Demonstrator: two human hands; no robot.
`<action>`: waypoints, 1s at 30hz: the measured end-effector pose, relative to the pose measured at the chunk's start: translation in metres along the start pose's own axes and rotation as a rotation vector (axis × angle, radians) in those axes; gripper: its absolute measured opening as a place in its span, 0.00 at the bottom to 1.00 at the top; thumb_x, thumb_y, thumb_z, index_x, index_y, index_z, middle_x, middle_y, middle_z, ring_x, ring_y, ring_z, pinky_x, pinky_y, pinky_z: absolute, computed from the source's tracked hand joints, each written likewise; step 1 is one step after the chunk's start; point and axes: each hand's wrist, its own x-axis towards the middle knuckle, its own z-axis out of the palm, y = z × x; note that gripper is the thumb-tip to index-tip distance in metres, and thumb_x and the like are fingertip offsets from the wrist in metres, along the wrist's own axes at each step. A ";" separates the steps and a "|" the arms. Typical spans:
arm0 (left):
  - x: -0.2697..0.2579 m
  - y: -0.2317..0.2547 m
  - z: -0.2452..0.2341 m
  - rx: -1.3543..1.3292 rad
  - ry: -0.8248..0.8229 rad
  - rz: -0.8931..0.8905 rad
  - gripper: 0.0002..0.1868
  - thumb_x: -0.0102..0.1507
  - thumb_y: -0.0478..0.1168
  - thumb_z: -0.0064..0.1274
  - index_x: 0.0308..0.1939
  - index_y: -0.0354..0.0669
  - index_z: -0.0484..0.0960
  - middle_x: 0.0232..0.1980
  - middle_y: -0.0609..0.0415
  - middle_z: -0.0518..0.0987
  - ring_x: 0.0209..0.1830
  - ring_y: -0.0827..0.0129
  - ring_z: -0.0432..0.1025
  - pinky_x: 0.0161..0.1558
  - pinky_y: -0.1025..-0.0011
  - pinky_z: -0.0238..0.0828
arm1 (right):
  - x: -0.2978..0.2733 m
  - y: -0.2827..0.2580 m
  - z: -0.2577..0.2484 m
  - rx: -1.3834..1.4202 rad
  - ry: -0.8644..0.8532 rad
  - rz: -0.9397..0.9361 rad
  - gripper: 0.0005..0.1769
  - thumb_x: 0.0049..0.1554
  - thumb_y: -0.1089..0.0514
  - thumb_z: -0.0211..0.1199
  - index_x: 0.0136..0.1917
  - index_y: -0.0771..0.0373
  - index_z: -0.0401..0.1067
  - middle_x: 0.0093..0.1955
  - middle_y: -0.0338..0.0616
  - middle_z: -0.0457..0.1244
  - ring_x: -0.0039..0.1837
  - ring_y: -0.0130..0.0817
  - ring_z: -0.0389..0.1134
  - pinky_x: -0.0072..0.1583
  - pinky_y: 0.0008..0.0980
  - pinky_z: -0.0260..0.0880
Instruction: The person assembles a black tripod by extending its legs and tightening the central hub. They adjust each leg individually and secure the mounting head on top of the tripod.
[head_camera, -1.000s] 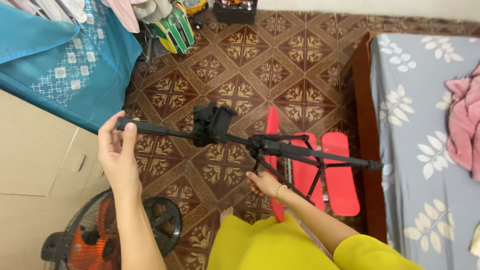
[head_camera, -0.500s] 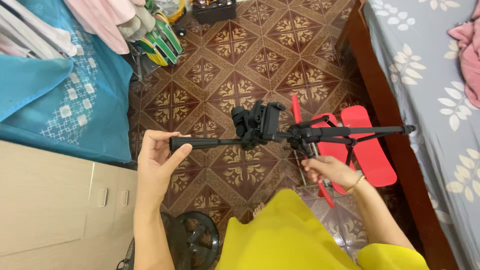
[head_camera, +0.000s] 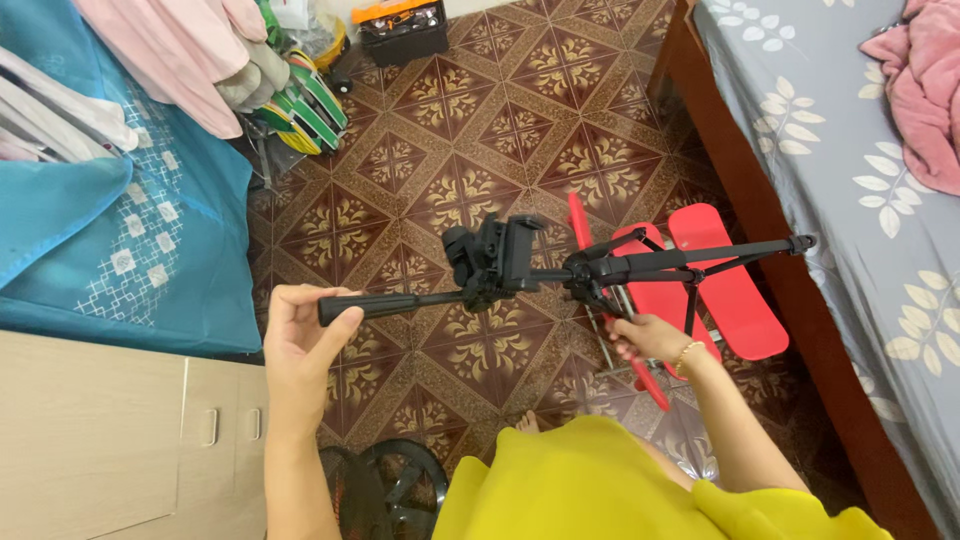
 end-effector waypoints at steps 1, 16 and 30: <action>-0.001 -0.001 0.001 0.001 0.025 0.005 0.16 0.64 0.26 0.58 0.51 0.41 0.71 0.51 0.50 0.79 0.55 0.70 0.74 0.59 0.72 0.70 | 0.004 0.000 0.005 -0.019 -0.013 0.013 0.17 0.62 0.45 0.56 0.47 0.60 0.75 0.36 0.36 0.67 0.38 0.25 0.68 0.43 0.26 0.71; -0.021 -0.018 0.086 0.003 0.572 0.211 0.17 0.78 0.38 0.53 0.70 0.40 0.70 0.57 0.55 0.75 0.59 0.74 0.74 0.55 0.74 0.78 | 0.016 -0.022 -0.008 -0.257 -0.351 -0.113 0.22 0.60 0.42 0.56 0.41 0.64 0.69 0.33 0.40 0.66 0.35 0.32 0.68 0.40 0.35 0.70; -0.021 -0.028 0.087 0.184 0.647 0.224 0.22 0.77 0.45 0.54 0.72 0.42 0.71 0.54 0.57 0.77 0.54 0.77 0.73 0.50 0.77 0.77 | 0.031 -0.021 -0.034 -0.367 -0.393 -0.252 0.28 0.59 0.35 0.57 0.43 0.63 0.73 0.32 0.38 0.66 0.36 0.26 0.68 0.39 0.28 0.71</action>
